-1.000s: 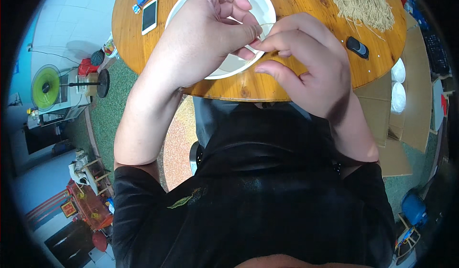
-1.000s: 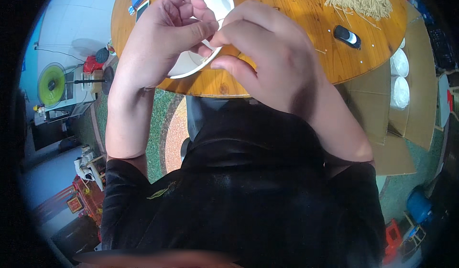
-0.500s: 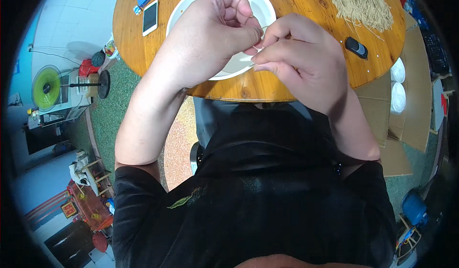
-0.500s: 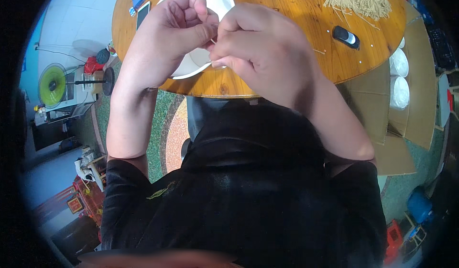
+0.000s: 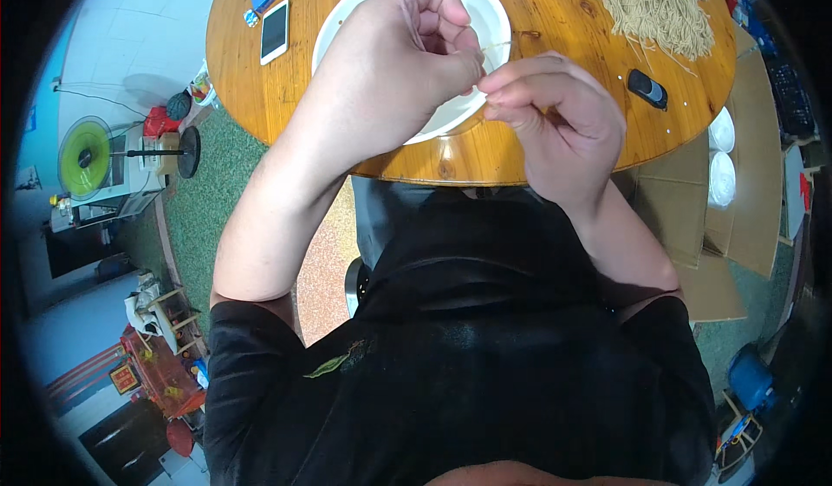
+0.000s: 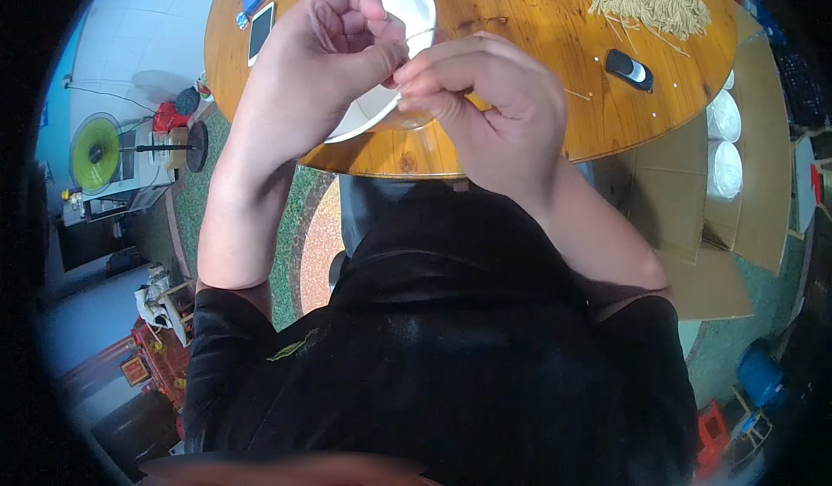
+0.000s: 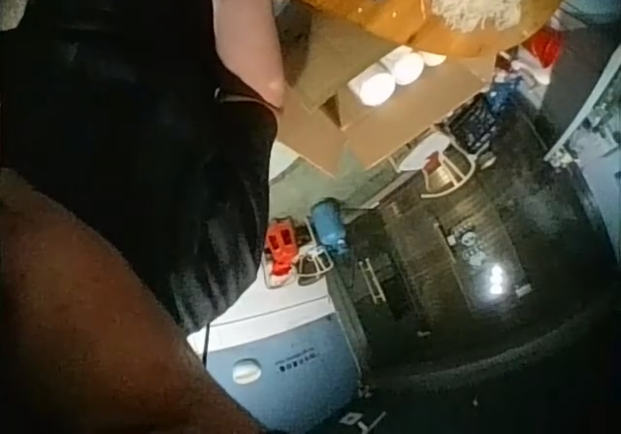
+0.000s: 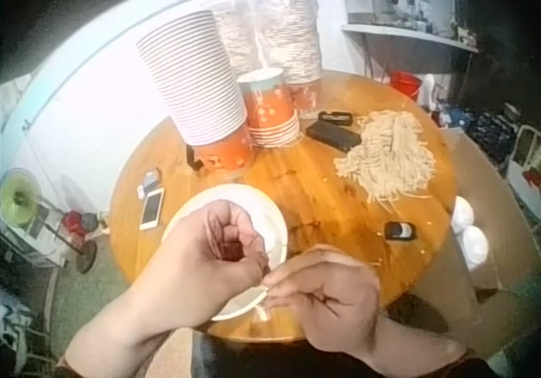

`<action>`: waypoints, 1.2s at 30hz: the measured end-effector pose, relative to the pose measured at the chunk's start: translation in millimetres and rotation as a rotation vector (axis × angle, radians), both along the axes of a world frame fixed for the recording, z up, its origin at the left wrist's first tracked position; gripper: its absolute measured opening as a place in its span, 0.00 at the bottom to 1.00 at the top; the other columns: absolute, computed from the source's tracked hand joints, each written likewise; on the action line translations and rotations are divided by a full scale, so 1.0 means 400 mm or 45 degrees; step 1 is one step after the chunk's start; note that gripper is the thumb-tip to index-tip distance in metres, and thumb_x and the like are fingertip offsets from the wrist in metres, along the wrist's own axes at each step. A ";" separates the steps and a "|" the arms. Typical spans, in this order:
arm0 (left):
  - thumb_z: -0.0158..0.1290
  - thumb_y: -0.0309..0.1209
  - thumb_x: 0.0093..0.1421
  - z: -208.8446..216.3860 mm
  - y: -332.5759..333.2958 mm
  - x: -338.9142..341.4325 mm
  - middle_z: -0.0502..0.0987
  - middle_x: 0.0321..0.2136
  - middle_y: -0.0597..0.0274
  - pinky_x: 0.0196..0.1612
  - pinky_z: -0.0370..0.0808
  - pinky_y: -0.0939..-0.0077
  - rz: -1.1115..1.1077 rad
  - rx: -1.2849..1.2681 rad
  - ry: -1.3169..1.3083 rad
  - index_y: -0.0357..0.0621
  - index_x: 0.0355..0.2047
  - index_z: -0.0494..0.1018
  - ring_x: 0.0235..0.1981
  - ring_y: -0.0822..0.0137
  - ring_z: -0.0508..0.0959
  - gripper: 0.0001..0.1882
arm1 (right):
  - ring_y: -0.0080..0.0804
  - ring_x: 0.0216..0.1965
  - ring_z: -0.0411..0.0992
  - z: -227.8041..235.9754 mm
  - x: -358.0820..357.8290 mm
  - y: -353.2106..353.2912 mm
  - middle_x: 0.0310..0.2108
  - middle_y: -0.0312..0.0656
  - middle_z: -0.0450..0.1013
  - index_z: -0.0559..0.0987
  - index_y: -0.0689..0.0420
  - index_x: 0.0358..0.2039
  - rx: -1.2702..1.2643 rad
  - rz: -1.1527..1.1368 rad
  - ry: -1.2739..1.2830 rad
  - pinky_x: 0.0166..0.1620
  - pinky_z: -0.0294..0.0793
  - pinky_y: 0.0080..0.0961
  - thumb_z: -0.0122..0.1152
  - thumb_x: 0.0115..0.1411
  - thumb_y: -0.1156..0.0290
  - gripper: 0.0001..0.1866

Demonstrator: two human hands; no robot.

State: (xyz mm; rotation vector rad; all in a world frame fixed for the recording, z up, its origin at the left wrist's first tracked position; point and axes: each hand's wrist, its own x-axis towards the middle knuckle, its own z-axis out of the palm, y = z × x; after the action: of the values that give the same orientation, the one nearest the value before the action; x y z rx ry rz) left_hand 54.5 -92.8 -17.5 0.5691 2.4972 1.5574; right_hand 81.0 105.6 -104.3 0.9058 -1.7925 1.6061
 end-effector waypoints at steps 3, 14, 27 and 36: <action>0.59 0.15 0.66 -0.006 -0.001 0.004 0.83 0.39 0.63 0.47 0.82 0.78 0.014 0.252 -0.029 0.39 0.44 0.71 0.40 0.73 0.85 0.11 | 0.26 0.40 0.84 -0.004 0.029 -0.021 0.44 0.46 0.86 0.85 0.65 0.40 -0.314 0.087 -0.401 0.45 0.83 0.20 0.71 0.67 0.78 0.05; 0.60 0.12 0.66 -0.036 -0.003 0.022 0.81 0.42 0.58 0.52 0.83 0.77 -0.044 0.498 0.123 0.42 0.43 0.66 0.44 0.71 0.85 0.16 | 0.22 0.38 0.82 0.074 0.035 -0.016 0.39 0.43 0.85 0.84 0.68 0.47 -0.530 0.220 -0.922 0.43 0.83 0.17 0.70 0.69 0.79 0.09; 0.57 0.08 0.62 0.054 0.044 0.041 0.80 0.36 0.61 0.42 0.79 0.82 0.182 0.524 -0.325 0.43 0.43 0.63 0.37 0.76 0.81 0.19 | 0.20 0.37 0.81 0.077 0.021 0.002 0.39 0.41 0.84 0.84 0.67 0.49 -0.478 0.307 -0.957 0.42 0.82 0.17 0.69 0.71 0.74 0.11; 0.60 0.14 0.67 -0.015 0.003 0.024 0.84 0.43 0.55 0.53 0.83 0.75 -0.006 0.584 -0.086 0.43 0.43 0.65 0.46 0.69 0.86 0.15 | 0.20 0.38 0.80 0.100 0.024 0.008 0.39 0.40 0.84 0.85 0.65 0.50 -0.394 0.298 -1.029 0.39 0.82 0.18 0.68 0.71 0.73 0.11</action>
State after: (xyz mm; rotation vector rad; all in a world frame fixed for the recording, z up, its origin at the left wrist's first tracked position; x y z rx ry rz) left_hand 64.2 -91.6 -23.3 0.5628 2.0875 2.1225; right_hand 90.7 109.0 -64.3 0.3319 -1.8671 2.5679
